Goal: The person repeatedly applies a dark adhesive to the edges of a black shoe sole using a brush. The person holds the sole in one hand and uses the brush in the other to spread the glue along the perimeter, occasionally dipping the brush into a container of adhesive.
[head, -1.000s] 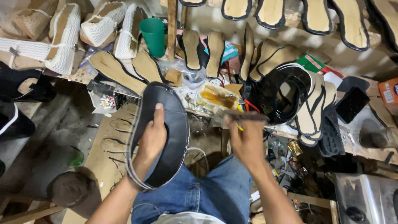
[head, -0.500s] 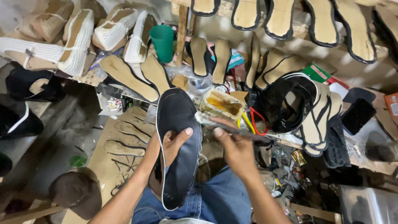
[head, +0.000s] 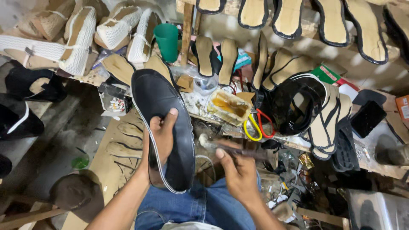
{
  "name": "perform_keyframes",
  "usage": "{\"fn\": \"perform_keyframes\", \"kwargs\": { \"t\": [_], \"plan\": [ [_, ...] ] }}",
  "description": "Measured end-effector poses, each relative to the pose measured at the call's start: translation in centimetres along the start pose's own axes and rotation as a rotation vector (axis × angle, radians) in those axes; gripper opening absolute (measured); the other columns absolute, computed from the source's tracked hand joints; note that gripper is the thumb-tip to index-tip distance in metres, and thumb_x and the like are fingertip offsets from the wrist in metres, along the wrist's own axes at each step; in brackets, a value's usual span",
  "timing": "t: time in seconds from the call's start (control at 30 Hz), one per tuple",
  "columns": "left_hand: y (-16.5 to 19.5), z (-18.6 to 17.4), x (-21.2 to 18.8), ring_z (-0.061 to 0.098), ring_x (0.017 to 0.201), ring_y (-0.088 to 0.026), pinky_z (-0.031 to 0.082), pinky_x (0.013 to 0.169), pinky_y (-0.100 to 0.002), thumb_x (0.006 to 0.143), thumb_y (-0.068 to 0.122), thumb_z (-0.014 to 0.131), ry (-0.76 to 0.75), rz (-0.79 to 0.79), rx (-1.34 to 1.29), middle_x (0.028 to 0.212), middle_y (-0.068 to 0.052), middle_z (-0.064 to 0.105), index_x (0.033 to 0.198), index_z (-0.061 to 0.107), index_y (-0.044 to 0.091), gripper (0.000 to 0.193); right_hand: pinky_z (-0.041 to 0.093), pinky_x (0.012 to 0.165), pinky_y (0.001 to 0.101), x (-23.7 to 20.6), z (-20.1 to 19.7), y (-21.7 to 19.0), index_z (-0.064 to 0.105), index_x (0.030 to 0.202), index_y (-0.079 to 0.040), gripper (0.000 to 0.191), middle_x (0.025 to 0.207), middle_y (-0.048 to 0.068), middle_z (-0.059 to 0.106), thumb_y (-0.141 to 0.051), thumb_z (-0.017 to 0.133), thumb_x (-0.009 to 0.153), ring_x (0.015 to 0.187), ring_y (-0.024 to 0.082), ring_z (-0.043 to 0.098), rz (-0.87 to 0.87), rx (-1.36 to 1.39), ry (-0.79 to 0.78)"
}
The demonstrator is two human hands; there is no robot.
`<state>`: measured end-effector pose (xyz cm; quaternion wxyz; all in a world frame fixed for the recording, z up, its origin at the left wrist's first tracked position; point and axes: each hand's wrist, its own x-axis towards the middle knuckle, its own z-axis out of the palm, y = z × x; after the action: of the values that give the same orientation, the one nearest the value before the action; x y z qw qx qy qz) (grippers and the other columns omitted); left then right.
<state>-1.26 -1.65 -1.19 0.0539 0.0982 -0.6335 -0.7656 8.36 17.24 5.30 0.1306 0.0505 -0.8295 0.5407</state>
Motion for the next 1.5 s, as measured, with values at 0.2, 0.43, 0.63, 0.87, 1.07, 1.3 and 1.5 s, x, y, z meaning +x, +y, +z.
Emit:
{"fn": "perform_keyframes", "kwargs": {
  "t": [0.2,0.43,0.63,0.87,1.07,1.3,1.5],
  "plan": [
    [0.1,0.2,0.2,0.059,0.092,-0.022,0.048,0.081,-0.037,0.102,0.028,0.062,-0.237,0.132,0.314,0.096,-0.013,0.062,0.105,0.06,-0.006,0.034,0.054,0.089,0.0292,0.2,2.5,-0.8,0.041,0.155,-0.01,0.078,0.132,0.011,0.065,-0.012,0.076,0.086,0.102,0.014,0.063,0.186,0.241,-0.012],
    [-0.6,-1.0,-2.0,0.052,0.127,-0.026,0.044,0.104,-0.038,0.093,0.03,0.071,-0.376,-0.049,0.198,0.139,-0.021,0.055,0.143,0.044,-0.007,0.068,0.053,0.085,0.0259,3.4,-1.4,-0.6,0.063,0.136,-0.007,0.04,0.118,0.009,0.075,-0.016,0.068,0.098,0.1,0.01,0.068,-0.009,-0.166,0.117],
    [-1.3,-0.4,-1.9,0.055,0.135,-0.032,0.043,0.11,-0.039,0.095,0.037,0.066,-0.323,0.048,0.223,0.145,-0.026,0.055,0.15,0.036,-0.01,0.078,0.041,0.081,0.0418,6.6,-4.0,1.7,0.077,0.102,-0.007,0.025,0.094,0.008,0.076,-0.029,0.067,0.095,0.096,0.025,0.06,-0.17,-1.036,0.028],
    [0.8,-0.5,-2.2,0.053,0.134,-0.028,0.041,0.11,-0.036,0.096,0.039,0.064,-0.299,0.031,0.351,0.143,-0.026,0.056,0.144,0.044,-0.011,0.072,0.047,0.09,0.0288,3.7,-1.3,2.4,0.069,0.115,-0.003,0.026,0.109,0.005,0.068,-0.024,0.063,0.1,0.101,0.013,0.06,-0.006,0.122,0.045],
    [0.9,-0.7,-1.5,0.062,0.12,-0.027,0.049,0.102,-0.035,0.095,0.036,0.063,-0.333,0.037,0.221,0.131,-0.025,0.068,0.144,0.047,-0.009,0.069,0.051,0.086,0.0316,2.0,-1.4,1.1,0.071,0.102,-0.002,0.02,0.101,0.008,0.067,-0.022,0.065,0.102,0.095,0.018,0.063,-0.118,0.029,-0.034],
    [2.3,-1.5,-1.5,0.053,0.1,-0.019,0.047,0.09,-0.033,0.104,0.03,0.067,-0.319,-0.025,0.187,0.113,-0.022,0.066,0.135,0.058,-0.012,0.052,0.043,0.084,0.0426,1.0,-2.5,-1.3,0.075,0.097,-0.006,0.019,0.095,0.011,0.065,-0.023,0.072,0.089,0.093,0.03,0.057,-0.364,-0.395,-0.192],
    [2.7,-1.3,-1.8,0.052,0.127,-0.013,0.039,0.107,-0.027,0.102,0.02,0.067,-0.45,0.095,0.174,0.139,-0.009,0.056,0.15,0.039,-0.008,0.063,0.049,0.082,0.0395,2.5,-3.5,-0.9,0.074,0.098,-0.005,0.019,0.094,0.009,0.068,-0.023,0.07,0.095,0.09,0.025,0.064,-0.106,-0.168,-0.25]
  ]
}}
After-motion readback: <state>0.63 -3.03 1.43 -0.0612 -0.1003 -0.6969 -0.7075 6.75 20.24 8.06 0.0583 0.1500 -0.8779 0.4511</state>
